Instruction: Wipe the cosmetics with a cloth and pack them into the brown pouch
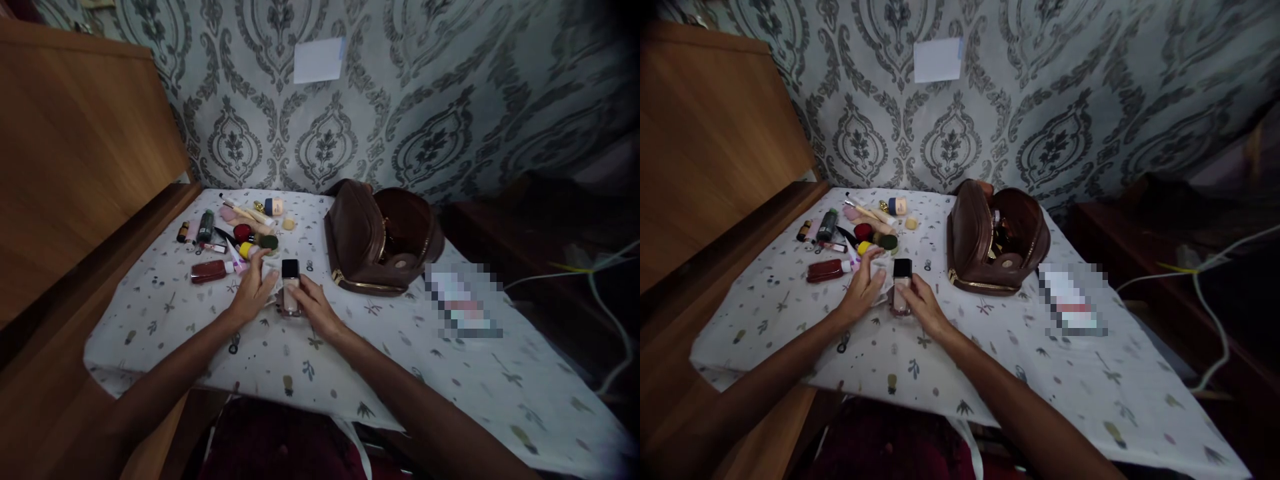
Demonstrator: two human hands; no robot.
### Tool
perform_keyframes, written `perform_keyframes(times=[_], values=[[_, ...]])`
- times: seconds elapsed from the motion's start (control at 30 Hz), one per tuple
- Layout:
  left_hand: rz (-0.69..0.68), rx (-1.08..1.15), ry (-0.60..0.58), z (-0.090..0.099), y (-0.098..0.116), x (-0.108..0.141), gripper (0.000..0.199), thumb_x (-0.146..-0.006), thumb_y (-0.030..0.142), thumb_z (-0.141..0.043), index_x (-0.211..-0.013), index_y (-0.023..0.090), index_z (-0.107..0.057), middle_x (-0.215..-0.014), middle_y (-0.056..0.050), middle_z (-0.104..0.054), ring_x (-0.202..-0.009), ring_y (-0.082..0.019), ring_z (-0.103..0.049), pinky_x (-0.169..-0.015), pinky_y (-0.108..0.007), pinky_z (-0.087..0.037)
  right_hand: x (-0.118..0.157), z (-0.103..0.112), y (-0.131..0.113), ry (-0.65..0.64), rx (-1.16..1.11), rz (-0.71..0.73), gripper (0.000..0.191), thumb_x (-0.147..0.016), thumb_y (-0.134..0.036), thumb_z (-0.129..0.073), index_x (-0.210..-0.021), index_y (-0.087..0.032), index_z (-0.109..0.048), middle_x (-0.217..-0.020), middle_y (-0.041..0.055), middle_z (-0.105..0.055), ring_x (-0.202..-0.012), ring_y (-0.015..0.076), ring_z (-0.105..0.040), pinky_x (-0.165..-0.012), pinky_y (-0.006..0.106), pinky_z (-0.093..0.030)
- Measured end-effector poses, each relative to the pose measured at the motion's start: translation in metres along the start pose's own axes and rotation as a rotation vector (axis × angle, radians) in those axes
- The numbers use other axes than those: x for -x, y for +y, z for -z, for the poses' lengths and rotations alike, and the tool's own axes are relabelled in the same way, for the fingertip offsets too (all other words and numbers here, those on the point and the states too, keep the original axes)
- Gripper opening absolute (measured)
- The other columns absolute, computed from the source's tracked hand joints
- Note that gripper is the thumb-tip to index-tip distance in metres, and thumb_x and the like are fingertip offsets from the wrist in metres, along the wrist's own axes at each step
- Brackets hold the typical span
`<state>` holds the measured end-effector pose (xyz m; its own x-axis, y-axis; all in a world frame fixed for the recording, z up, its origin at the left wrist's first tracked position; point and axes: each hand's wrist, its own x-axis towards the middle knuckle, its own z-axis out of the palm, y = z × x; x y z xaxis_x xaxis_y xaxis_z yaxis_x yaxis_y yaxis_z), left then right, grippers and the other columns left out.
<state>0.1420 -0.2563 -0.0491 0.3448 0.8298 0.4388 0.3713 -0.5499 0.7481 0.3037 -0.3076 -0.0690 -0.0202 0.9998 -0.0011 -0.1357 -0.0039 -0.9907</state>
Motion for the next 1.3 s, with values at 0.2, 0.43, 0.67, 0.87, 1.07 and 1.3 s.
perform_keyframes(times=[0.2,0.43,0.67,0.87,1.07,1.3], values=[[-0.193,-0.298,-0.154,0.0,0.002,0.004,0.044,-0.1,0.047,-0.036,-0.134,0.028,-0.056,-0.134,-0.01,-0.047,-0.125,-0.027,-0.048,-0.1,-0.041,-0.044,0.003,0.0,-0.006,-0.068,0.364,0.122,0.031,-0.084,-0.05,-0.056,-0.08,-0.019,-0.054,-0.071,-0.0014,-0.052,-0.067,0.0142,-0.047,-0.06,0.026,-0.039],[-0.105,-0.184,-0.172,0.0,-0.003,-0.004,0.03,-0.098,0.042,-0.042,-0.094,0.019,-0.061,-0.086,-0.004,-0.061,-0.081,-0.02,-0.059,-0.077,-0.031,-0.046,0.006,0.001,-0.008,-0.224,0.415,0.094,0.032,-0.088,-0.049,-0.053,-0.084,-0.018,-0.056,-0.071,-0.0025,-0.049,-0.065,0.0116,-0.044,-0.056,0.022,-0.035],[0.099,0.046,-0.077,0.001,0.004,-0.007,0.031,-0.093,0.042,-0.045,-0.071,0.02,-0.049,-0.063,0.003,-0.048,-0.062,-0.014,-0.046,-0.061,-0.026,-0.038,0.008,-0.002,-0.013,-0.286,0.302,0.07,0.034,-0.088,-0.051,-0.056,-0.081,-0.018,-0.056,-0.07,-0.0023,-0.047,-0.065,0.0113,-0.042,-0.055,0.021,-0.035],[0.154,0.044,0.012,0.004,0.006,-0.01,0.033,-0.09,0.044,-0.045,-0.068,0.02,-0.047,-0.063,0.004,-0.046,-0.062,-0.013,-0.044,-0.061,-0.025,-0.036,0.008,0.0,-0.02,-0.315,0.314,0.084,0.036,-0.087,-0.048,-0.058,-0.105,-0.017,-0.066,-0.087,0.0013,-0.065,-0.078,0.0166,-0.056,-0.071,0.026,-0.045],[0.183,0.097,0.026,0.008,0.0,-0.013,0.032,-0.091,0.044,-0.046,-0.074,0.018,-0.055,-0.064,0.003,-0.053,-0.062,-0.013,-0.048,-0.061,-0.024,-0.039,0.005,0.002,-0.009,-0.271,0.32,0.077,0.044,-0.085,-0.044,-0.061,-0.121,-0.018,-0.064,-0.096,0.0026,-0.07,-0.082,0.0191,-0.061,-0.073,0.028,-0.049],[0.151,0.077,-0.021,0.003,0.003,-0.008,0.031,-0.092,0.042,-0.047,-0.072,0.019,-0.052,-0.063,0.004,-0.049,-0.063,-0.013,-0.046,-0.061,-0.025,-0.037,0.003,0.004,-0.004,-0.268,0.236,0.064,0.052,-0.083,-0.044,-0.063,-0.127,-0.017,-0.061,-0.103,0.004,-0.07,-0.09,0.0201,-0.064,-0.079,0.03,-0.05]])
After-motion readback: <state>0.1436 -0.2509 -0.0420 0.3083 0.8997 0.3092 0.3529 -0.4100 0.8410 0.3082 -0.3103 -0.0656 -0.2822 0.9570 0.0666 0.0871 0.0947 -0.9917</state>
